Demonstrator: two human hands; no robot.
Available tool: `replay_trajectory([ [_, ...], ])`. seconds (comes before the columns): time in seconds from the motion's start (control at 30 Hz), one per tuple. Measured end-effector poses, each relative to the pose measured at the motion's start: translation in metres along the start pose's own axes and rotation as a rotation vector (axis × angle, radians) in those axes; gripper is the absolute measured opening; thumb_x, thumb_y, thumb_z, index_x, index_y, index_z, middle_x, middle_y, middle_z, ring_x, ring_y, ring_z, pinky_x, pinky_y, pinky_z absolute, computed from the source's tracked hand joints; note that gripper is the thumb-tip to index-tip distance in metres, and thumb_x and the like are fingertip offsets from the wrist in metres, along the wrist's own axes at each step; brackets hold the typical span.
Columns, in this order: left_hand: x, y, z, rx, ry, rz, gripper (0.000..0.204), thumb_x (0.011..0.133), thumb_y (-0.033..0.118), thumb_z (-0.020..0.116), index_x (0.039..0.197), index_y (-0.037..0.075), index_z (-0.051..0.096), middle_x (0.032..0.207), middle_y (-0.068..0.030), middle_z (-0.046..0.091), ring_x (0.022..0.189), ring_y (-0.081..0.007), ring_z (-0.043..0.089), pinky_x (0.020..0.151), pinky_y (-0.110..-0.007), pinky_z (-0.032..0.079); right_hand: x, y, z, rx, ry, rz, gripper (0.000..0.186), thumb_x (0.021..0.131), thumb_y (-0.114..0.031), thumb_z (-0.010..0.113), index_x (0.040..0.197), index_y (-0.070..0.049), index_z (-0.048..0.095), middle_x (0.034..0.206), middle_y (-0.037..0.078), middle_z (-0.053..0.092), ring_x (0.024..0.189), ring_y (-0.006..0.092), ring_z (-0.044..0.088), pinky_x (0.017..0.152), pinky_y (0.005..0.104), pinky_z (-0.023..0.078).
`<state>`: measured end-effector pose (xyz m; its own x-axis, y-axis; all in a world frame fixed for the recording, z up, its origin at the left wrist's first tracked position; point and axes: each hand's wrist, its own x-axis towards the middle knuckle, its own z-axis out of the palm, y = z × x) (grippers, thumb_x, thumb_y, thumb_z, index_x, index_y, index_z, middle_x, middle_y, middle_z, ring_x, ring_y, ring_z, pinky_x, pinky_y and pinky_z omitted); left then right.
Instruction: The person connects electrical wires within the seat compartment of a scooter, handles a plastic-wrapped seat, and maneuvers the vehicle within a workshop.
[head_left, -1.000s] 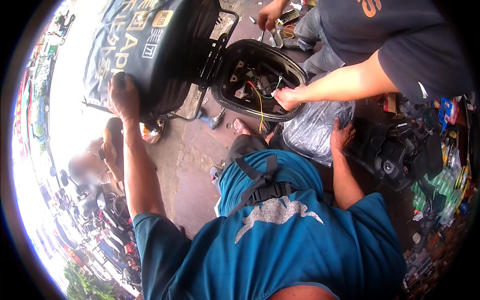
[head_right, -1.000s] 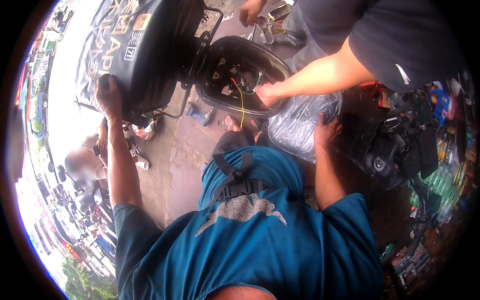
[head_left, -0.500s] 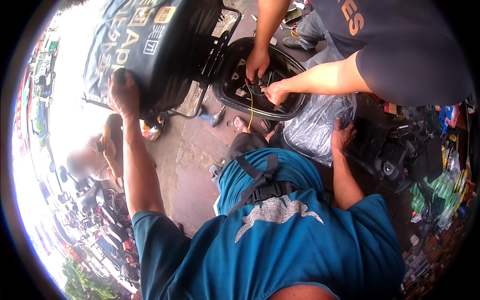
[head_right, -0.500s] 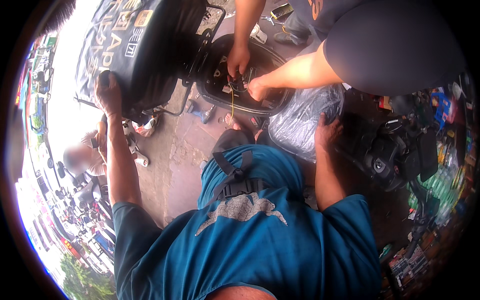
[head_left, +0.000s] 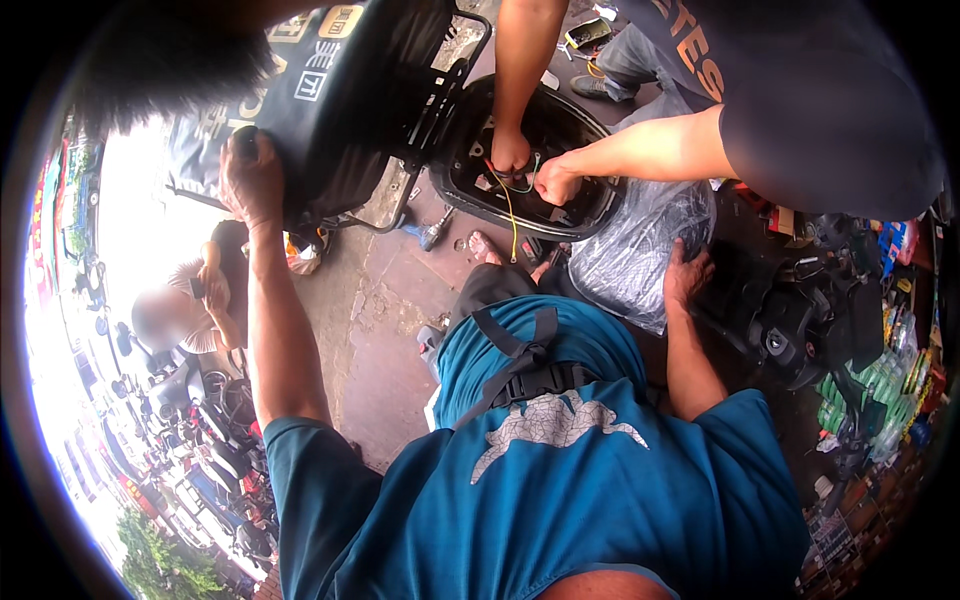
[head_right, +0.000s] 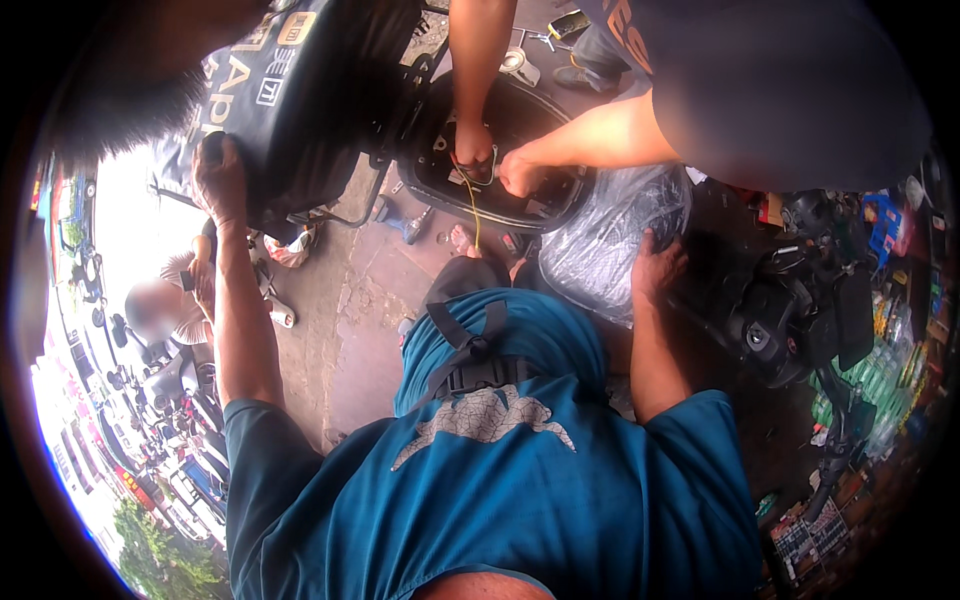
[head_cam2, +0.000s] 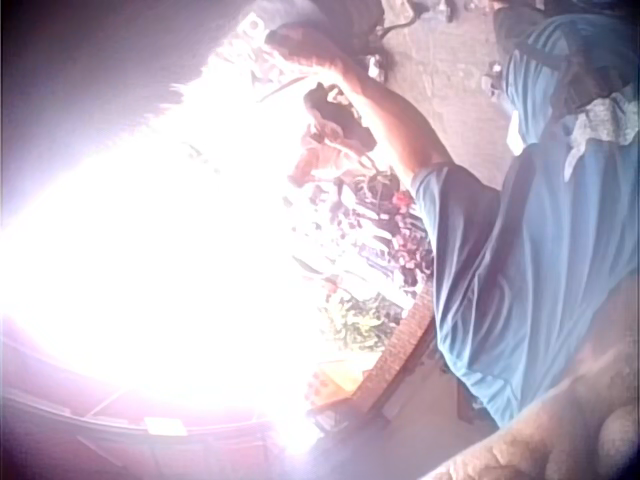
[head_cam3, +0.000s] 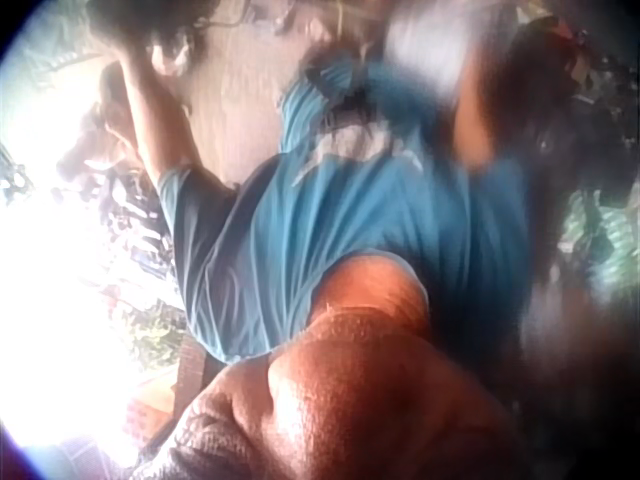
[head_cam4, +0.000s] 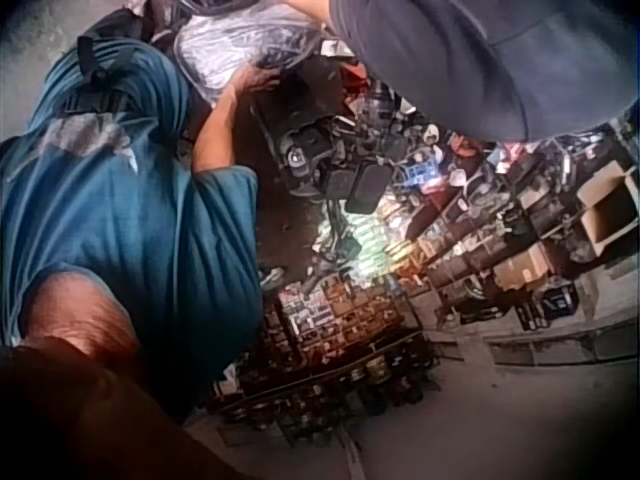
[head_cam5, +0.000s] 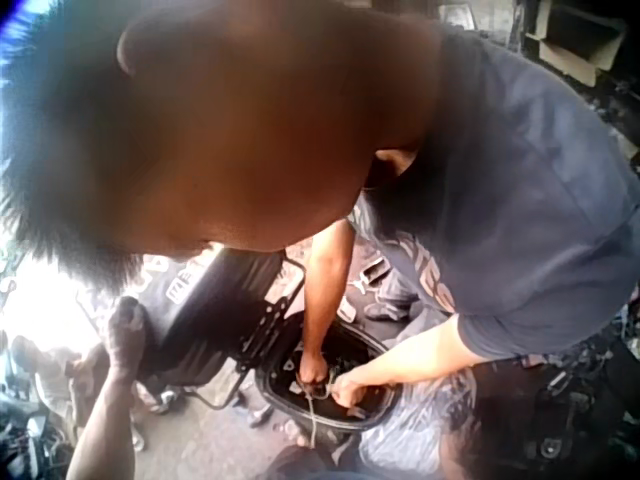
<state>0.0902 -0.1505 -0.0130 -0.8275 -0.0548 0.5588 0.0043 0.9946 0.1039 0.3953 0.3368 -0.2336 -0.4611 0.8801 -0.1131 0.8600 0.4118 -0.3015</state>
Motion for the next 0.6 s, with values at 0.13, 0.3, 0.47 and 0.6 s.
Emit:
replay_trajectory([
  [0.13,-0.0008,-0.0016,0.0026,-0.011,0.034,0.004,0.021,0.083,0.029,0.056,0.094,0.014,0.065,0.096,-0.0088,0.064,0.087,-0.0315,0.061,0.075,-0.042,0.046,0.0022,0.0068,0.0086,-0.034,0.074,-0.039,0.071,0.08,-0.058,0.055,0.126,-0.004,0.047,0.116,0.025,0.049,0.111,0.0397,0.044,0.096,0.0449,0.034],
  [0.3,0.0003,-0.0064,0.006,-0.009,0.052,-0.057,0.023,0.079,0.032,0.06,0.086,0.011,0.065,0.091,-0.0114,0.065,0.083,-0.0338,0.061,0.073,-0.043,0.047,0.0025,0.005,0.0091,-0.023,0.07,-0.039,0.072,0.08,-0.059,0.055,0.126,-0.004,0.046,0.116,0.025,0.049,0.111,0.0396,0.044,0.096,0.0451,0.034],
  [0.47,-0.0003,-0.0098,0.0064,0.042,0.003,-0.072,0.024,0.077,0.03,0.06,0.081,0.007,0.065,0.083,-0.0173,0.065,0.079,-0.0368,0.061,0.07,-0.045,0.047,0.0011,0.0024,0.0087,-0.01,0.066,-0.016,0.072,0.08,-0.059,0.055,0.126,-0.005,0.047,0.118,0.026,0.048,0.114,0.04,0.043,0.097,0.0453,0.034],
  [0.6,-0.0016,-0.006,0.0056,0.05,0.016,-0.024,0.024,0.076,0.029,0.06,0.078,0.006,0.065,0.079,-0.0187,0.064,0.077,-0.0372,0.061,0.068,-0.046,0.047,-0.0007,0.0032,0.0061,-0.002,0.04,0.013,0.071,0.08,-0.058,0.055,0.128,-0.007,0.046,0.121,0.026,0.047,0.116,0.0408,0.043,0.098,0.0458,0.033],
])
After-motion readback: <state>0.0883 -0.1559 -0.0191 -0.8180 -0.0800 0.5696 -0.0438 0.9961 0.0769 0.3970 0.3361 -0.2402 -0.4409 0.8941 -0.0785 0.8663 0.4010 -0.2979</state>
